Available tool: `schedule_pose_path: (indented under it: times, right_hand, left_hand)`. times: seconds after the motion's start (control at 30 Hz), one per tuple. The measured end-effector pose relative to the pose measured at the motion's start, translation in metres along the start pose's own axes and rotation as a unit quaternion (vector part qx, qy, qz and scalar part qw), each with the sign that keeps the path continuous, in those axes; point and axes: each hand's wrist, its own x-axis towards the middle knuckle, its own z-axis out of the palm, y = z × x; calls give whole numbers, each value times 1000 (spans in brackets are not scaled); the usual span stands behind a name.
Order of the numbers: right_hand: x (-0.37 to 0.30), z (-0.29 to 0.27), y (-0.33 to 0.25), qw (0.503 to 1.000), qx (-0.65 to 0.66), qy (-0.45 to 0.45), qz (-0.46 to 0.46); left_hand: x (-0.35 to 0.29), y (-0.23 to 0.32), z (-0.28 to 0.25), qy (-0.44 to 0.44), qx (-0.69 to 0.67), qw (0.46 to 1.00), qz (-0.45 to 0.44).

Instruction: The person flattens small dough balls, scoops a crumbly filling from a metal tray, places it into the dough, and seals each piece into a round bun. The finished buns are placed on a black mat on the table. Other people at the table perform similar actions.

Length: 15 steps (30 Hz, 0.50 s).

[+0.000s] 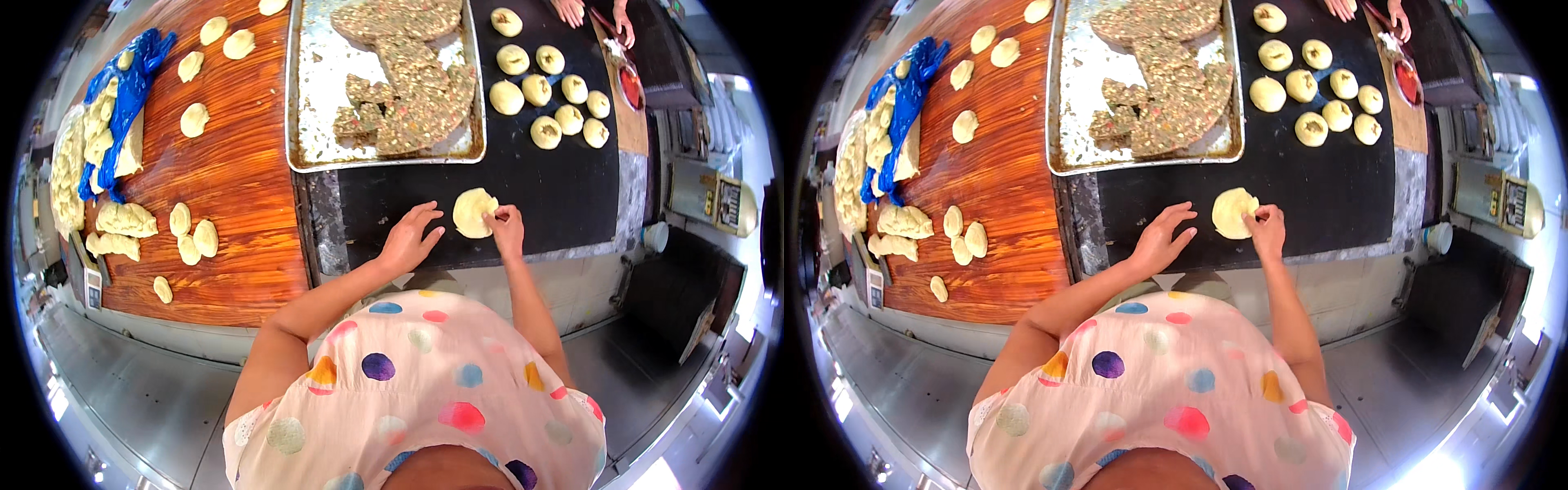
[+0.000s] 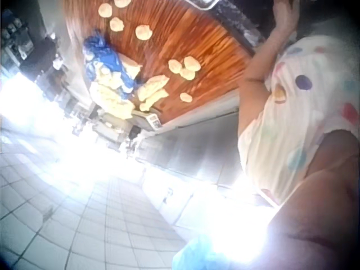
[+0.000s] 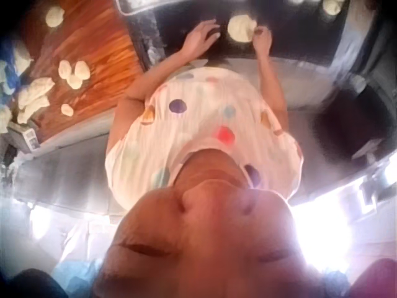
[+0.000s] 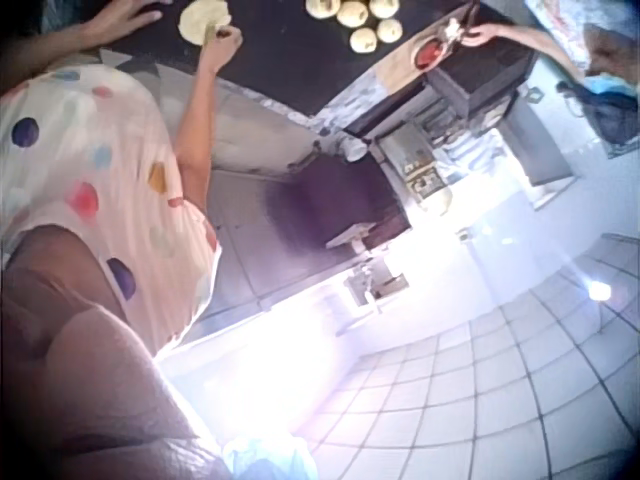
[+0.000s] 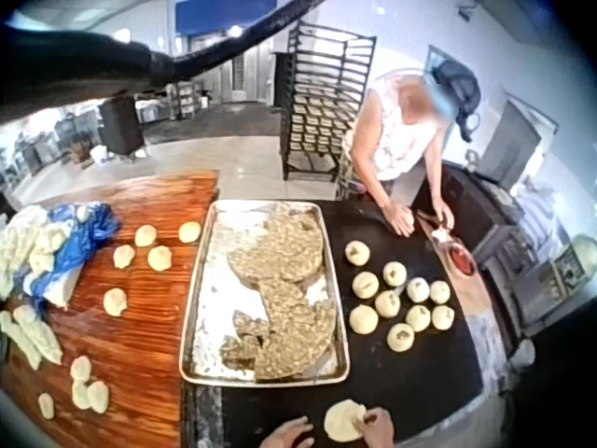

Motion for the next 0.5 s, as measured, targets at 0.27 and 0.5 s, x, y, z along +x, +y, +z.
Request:
schedule_pose_path:
  times: [0.27, 0.5]
  right_hand:
    - [-20, -6, -107, 985, 167, -38, 37]
    - [-29, 15, -273, 924, 174, -272, -204]
  left_hand:
    - [-1, -11, -25, -4, -388, 898, -210]
    - [14, -21, -102, 62, -739, 654, -152]
